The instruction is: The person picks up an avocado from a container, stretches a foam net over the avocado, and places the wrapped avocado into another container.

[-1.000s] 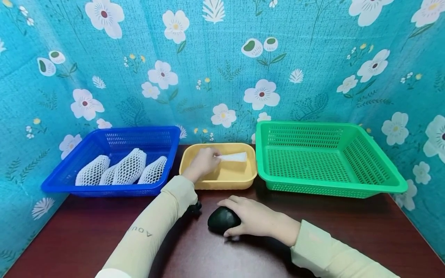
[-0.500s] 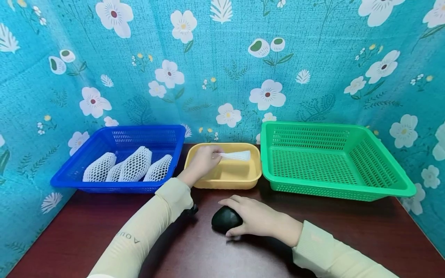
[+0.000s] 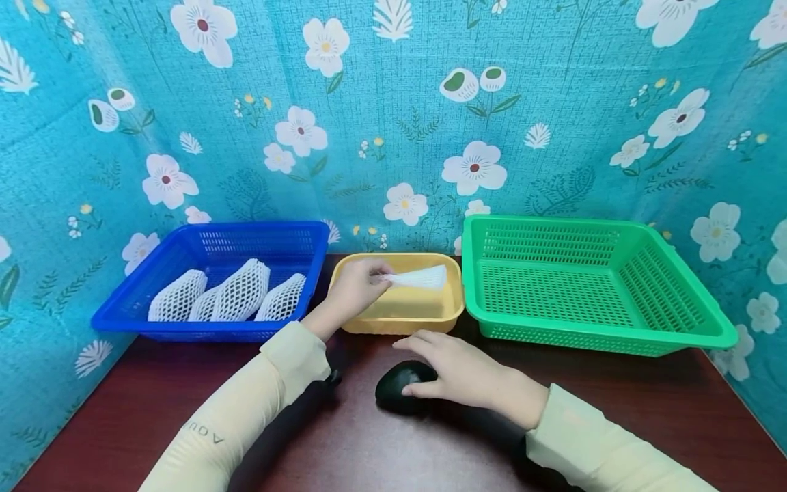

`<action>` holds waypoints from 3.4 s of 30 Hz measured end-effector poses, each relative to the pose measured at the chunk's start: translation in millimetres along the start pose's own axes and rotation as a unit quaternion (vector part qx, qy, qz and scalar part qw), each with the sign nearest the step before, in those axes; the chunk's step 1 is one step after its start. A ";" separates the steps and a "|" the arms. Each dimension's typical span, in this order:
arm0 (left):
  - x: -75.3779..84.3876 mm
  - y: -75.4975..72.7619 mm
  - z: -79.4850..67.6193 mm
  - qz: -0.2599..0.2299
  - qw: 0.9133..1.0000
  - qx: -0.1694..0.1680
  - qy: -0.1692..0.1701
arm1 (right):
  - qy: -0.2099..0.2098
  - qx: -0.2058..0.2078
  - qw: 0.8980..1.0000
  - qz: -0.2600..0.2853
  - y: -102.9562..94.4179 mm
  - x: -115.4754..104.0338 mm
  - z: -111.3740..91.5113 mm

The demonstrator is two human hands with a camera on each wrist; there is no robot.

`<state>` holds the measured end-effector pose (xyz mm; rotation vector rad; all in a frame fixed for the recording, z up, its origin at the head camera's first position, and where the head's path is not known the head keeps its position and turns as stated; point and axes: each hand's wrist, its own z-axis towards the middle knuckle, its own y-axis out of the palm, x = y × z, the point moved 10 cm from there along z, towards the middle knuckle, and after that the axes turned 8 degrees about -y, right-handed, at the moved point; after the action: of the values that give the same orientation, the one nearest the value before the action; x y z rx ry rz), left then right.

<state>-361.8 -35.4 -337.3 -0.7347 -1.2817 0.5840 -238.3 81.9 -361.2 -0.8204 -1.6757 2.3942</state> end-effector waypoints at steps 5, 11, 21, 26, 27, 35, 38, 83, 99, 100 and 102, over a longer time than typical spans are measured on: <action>3.4 -6.4 -8.1 -0.045 0.999 -0.010 -0.010 | -0.058 0.098 0.993 -0.037 -31.5 -8.9 -1.3; 6.5 -15.2 -21.8 -0.060 0.998 -0.010 -0.001 | -0.123 0.216 0.966 -0.065 -68.2 -19.9 -9.7; 2.9 -21.5 -43.3 -0.110 0.993 -0.023 0.021 | -0.141 0.294 0.941 -0.091 -102.1 -18.5 -19.3; -1.1 -25.8 -55.8 -0.131 0.991 -0.018 0.033 | -0.121 0.295 0.944 -0.087 -106.5 -10.1 -20.8; -1.9 -26.8 -58.8 -0.132 0.990 -0.016 0.037 | -0.116 0.293 0.945 -0.085 -106.6 -8.5 -21.2; -7.2 -33.4 -81.8 -0.149 0.987 -0.003 0.068 | -0.128 0.283 0.949 -0.050 -96.4 -8.3 -18.8; -6.8 -36.0 -88.7 -0.146 0.986 0.003 0.080 | -0.131 0.274 0.952 -0.042 -91.1 -12.2 -15.4; -1.6 -26.1 -116.1 -0.256 0.957 -0.063 0.123 | -0.236 0.251 0.934 -0.098 -65.3 -66.7 4.8; -10.1 -45.0 -108.0 -0.224 0.964 -0.062 0.126 | -0.246 0.227 0.938 -0.092 -61.7 -59.1 -5.6; -10.7 -44.9 -108.1 -0.221 0.965 -0.064 0.124 | -0.246 0.225 0.938 -0.092 -61.5 -58.8 -6.5; -12.3 -44.1 -108.7 -0.216 0.967 -0.068 0.121 | -0.246 0.222 0.939 -0.091 -60.6 -57.8 -8.1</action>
<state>-258.3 -90.5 -324.4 -0.5915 -1.2104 0.0503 -198.3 90.1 -287.6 0.0082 -1.1611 2.8195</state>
